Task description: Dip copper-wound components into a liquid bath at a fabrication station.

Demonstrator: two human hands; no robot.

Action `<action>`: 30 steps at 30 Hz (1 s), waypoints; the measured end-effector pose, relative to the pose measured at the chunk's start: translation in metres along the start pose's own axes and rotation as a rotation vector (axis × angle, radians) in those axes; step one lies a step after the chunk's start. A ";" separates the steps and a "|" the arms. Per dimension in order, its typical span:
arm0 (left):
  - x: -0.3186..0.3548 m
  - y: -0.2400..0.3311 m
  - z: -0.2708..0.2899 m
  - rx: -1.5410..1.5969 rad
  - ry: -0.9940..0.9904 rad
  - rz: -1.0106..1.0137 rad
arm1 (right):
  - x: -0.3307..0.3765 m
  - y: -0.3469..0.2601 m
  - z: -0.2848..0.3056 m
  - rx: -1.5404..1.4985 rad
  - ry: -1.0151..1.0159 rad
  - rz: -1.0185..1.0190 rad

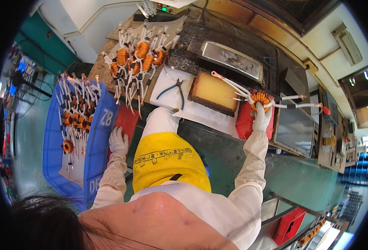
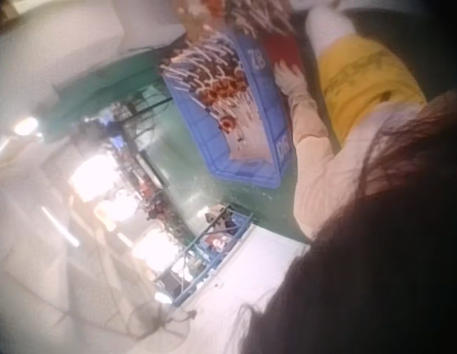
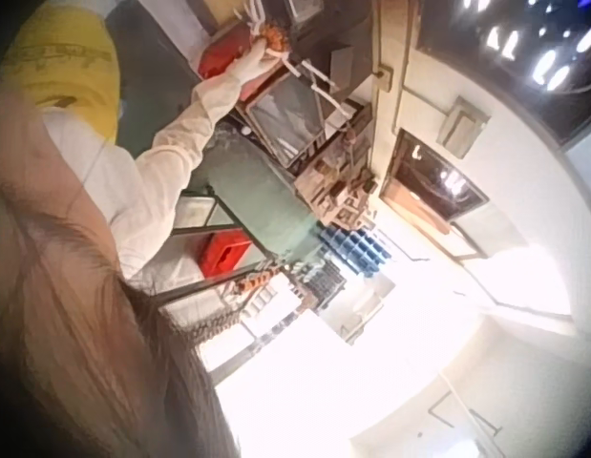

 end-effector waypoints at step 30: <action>-0.001 -0.002 -0.003 -0.020 -0.021 0.015 | -0.004 0.001 -0.011 0.329 -0.039 -0.027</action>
Point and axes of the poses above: each hand's wrist, its own x-axis away from the middle knuckle, its own z-axis out of the back of the hand, y = z × x, the point moved 7 cm from there along -x, towards the middle knuckle, and after that the axes turned 2 degrees about -z, right-handed, at the moved point
